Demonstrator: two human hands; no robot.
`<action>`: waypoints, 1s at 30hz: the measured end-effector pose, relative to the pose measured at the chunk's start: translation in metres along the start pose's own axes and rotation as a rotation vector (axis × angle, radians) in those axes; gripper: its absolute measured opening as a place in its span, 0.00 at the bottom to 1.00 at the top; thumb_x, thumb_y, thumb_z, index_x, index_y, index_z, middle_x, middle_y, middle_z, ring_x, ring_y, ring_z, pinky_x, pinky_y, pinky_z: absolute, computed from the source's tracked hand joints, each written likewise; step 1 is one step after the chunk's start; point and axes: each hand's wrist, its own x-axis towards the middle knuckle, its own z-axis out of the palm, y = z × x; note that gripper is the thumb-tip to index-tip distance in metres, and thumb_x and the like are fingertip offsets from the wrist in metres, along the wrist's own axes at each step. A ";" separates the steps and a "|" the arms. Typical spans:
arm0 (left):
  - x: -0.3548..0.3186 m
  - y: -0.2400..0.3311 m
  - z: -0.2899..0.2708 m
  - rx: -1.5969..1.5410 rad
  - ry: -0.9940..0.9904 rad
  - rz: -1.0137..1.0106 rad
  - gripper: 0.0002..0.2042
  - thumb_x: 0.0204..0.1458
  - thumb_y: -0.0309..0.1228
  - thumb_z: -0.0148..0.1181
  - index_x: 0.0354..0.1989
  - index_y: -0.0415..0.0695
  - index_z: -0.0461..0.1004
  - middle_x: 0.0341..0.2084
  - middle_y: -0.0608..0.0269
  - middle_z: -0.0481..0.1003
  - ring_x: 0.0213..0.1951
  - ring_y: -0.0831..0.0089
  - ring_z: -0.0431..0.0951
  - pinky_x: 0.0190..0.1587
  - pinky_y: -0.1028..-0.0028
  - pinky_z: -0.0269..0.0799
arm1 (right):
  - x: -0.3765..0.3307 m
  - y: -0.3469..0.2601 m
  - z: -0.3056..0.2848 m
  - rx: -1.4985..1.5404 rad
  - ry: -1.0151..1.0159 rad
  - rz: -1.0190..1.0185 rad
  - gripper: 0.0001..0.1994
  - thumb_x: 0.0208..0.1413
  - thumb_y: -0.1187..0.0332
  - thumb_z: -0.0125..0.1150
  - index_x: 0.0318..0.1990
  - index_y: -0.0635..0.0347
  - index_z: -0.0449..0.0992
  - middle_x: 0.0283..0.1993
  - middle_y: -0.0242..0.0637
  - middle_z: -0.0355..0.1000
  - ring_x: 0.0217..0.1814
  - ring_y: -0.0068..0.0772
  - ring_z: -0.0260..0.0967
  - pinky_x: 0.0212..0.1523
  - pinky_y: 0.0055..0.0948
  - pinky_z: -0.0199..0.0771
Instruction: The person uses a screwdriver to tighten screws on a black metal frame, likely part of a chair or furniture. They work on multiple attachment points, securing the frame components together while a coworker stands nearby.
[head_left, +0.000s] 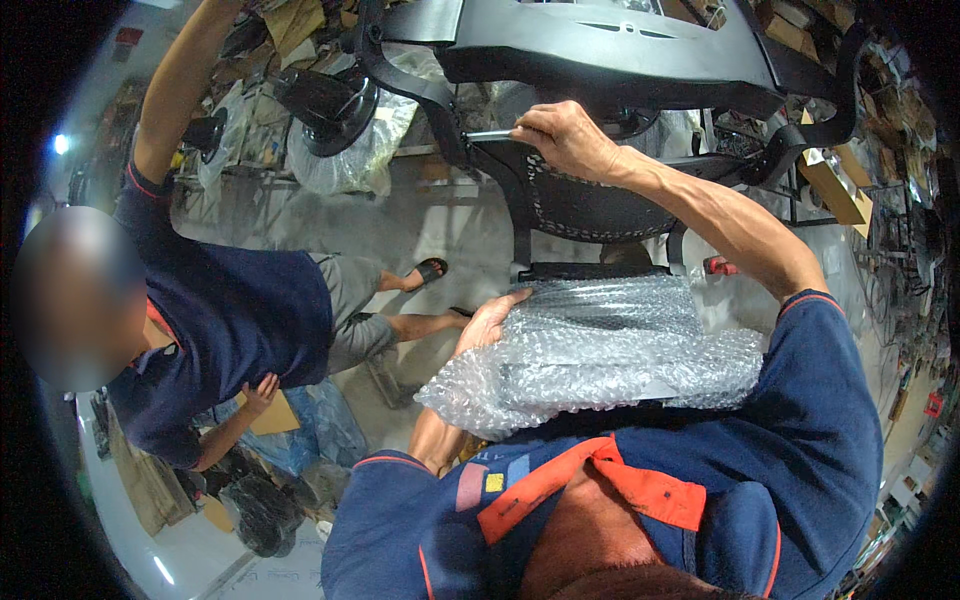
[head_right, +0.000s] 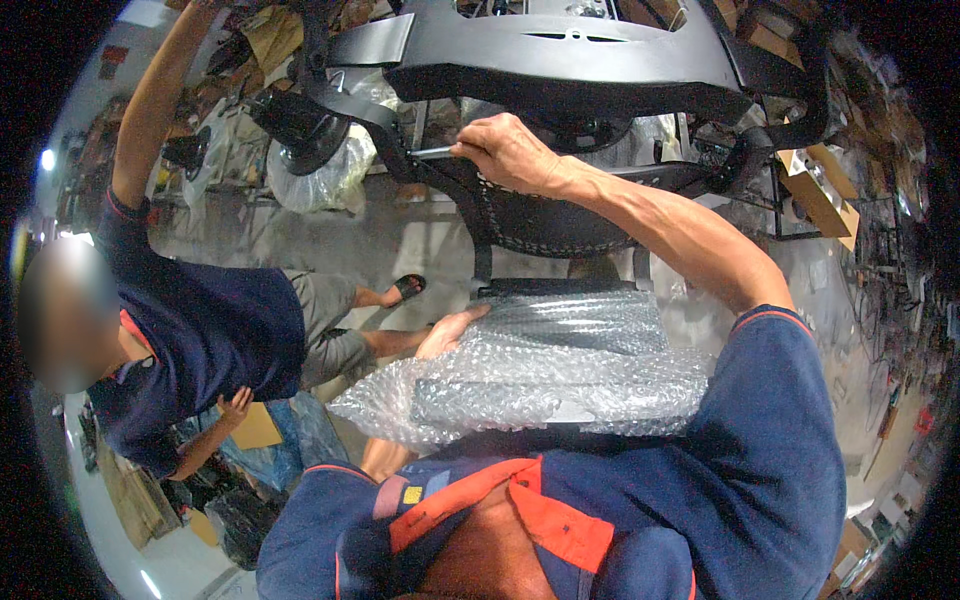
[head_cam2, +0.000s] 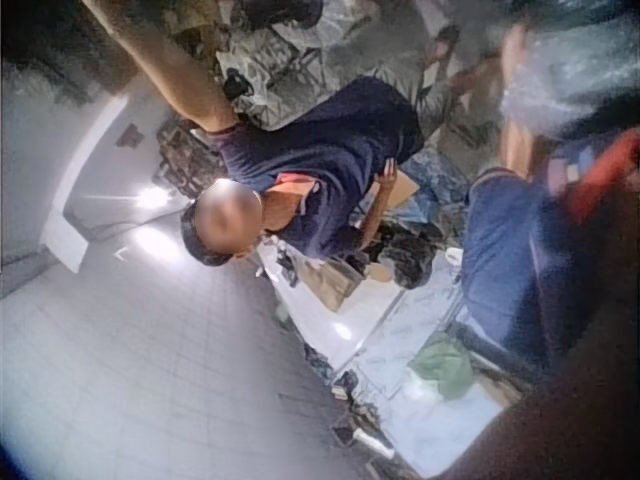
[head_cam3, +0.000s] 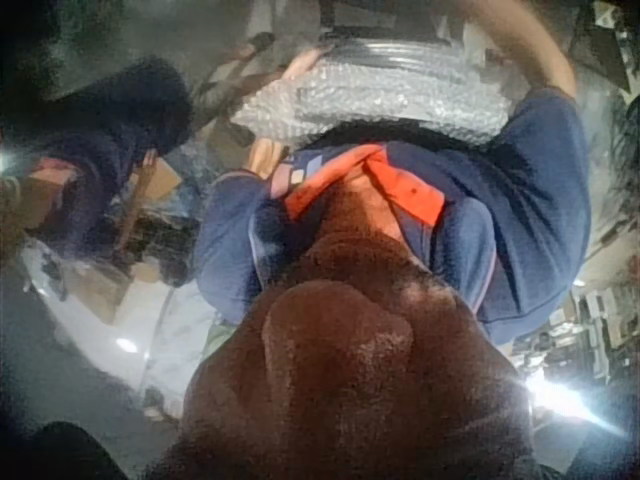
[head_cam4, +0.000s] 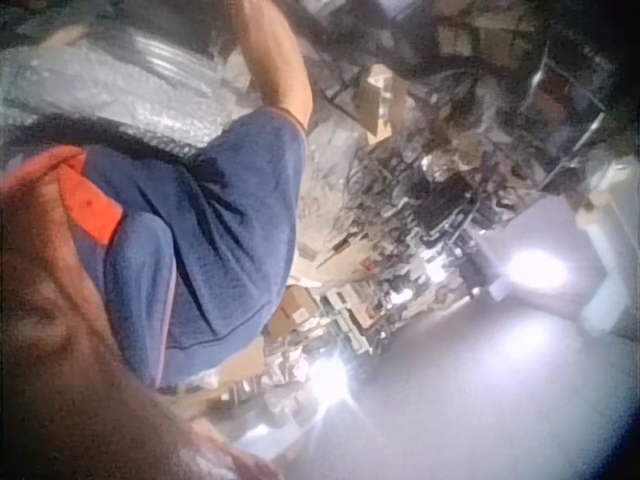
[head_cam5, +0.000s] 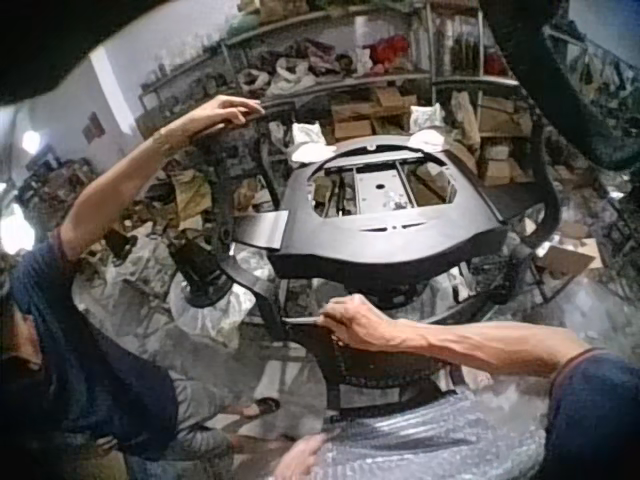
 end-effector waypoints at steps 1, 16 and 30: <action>-0.001 0.005 0.004 -0.023 0.016 -0.037 0.13 0.63 0.37 0.57 0.43 0.38 0.77 0.26 0.62 0.81 0.17 0.75 0.78 0.17 0.77 0.73 | 0.003 0.003 -0.001 0.004 0.016 0.007 0.11 0.62 0.66 0.62 0.35 0.68 0.76 0.24 0.44 0.71 0.22 0.44 0.70 0.23 0.38 0.69; 0.011 -0.016 -0.034 0.616 -0.249 0.782 0.29 0.60 0.50 0.59 0.56 0.34 0.74 0.45 0.53 0.79 0.47 0.71 0.80 0.50 0.74 0.74 | 0.000 -0.011 0.018 0.021 0.138 0.368 0.17 0.57 0.64 0.70 0.44 0.73 0.77 0.30 0.45 0.78 0.24 0.26 0.74 0.25 0.28 0.76; -0.015 0.002 -0.015 0.440 -0.316 0.658 0.19 0.65 0.39 0.52 0.53 0.36 0.75 0.43 0.56 0.80 0.41 0.73 0.81 0.44 0.77 0.76 | 0.018 -0.047 0.006 0.863 -0.139 1.196 0.20 0.70 0.54 0.50 0.30 0.59 0.72 0.18 0.23 0.57 0.14 0.17 0.45 0.14 0.25 0.45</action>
